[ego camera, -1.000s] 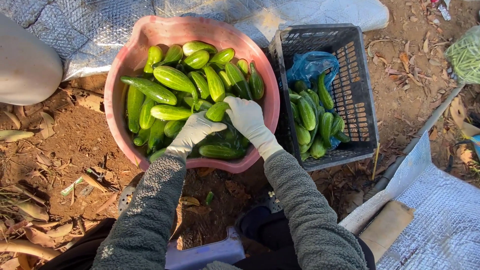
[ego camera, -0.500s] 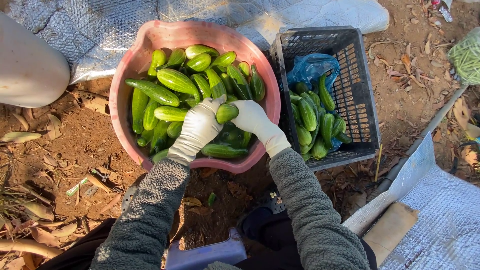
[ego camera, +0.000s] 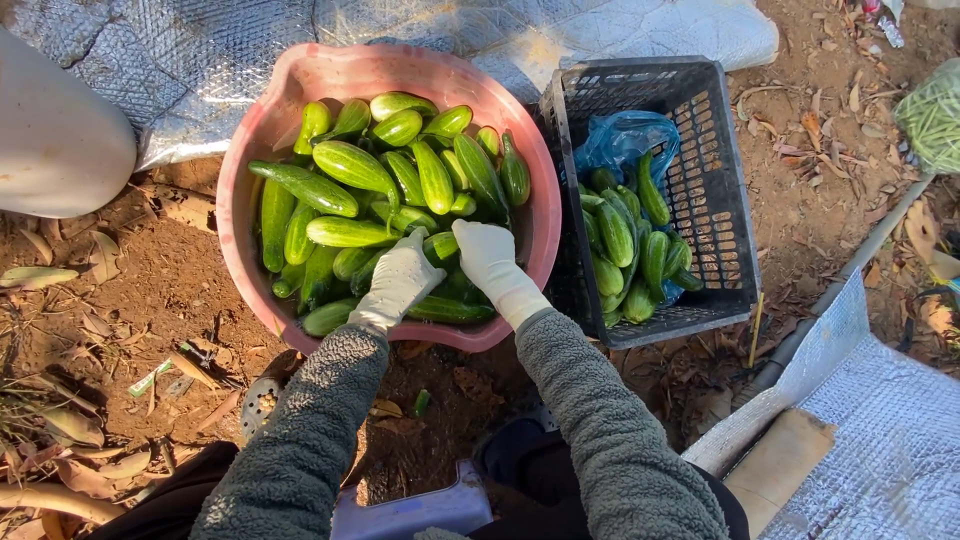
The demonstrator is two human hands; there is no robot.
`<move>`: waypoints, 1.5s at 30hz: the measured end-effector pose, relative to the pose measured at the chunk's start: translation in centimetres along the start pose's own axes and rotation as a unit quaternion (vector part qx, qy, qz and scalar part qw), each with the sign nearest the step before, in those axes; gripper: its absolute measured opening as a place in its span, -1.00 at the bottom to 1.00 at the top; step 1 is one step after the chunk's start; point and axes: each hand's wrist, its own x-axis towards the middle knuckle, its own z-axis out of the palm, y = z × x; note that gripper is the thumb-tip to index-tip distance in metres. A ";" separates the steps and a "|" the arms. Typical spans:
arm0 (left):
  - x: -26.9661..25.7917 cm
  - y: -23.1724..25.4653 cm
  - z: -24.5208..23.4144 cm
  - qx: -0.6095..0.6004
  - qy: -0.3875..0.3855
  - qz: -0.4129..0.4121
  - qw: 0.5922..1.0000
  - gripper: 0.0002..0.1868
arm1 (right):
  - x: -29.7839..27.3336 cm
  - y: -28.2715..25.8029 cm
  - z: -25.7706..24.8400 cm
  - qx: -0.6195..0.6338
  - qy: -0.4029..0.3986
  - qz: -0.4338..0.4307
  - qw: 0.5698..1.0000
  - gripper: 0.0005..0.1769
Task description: A person wearing gloves is washing a large quantity of cucumbers in a pink plastic basin filled with water, agitating them with both hands.
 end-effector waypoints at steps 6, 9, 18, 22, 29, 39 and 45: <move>-6.8 4.0 -1.8 0.103 0.282 0.152 0.942 -0.60 | 0.5 -0.3 7.0 -0.115 0.103 0.043 0.987 -0.87; -2.4 -1.8 3.7 0.346 0.240 0.283 0.862 -0.35 | 0.2 -0.7 9.9 -0.182 0.097 0.051 0.977 -0.78; 0.6 -2.7 4.2 0.200 0.154 0.182 0.950 -0.32 | 0.4 -1.3 2.3 -0.019 -0.092 0.035 0.995 -0.77; -0.2 -0.9 1.8 0.056 0.123 0.065 0.989 -0.16 | -1.0 -0.8 -2.8 0.013 -0.096 0.018 0.995 -0.61; -6.5 5.1 -8.8 -0.348 -0.107 -0.018 0.931 -0.30 | -2.8 0.1 -10.3 0.022 0.169 -0.142 0.975 -0.60; -7.0 7.0 -11.5 0.183 0.363 0.373 0.834 -0.41 | -4.6 -1.8 -15.9 0.196 0.016 -0.030 0.980 -0.56; -9.9 8.7 -12.8 0.144 0.326 0.336 0.872 -0.13 | -5.6 -2.3 -17.5 0.311 0.062 -0.098 0.943 -0.60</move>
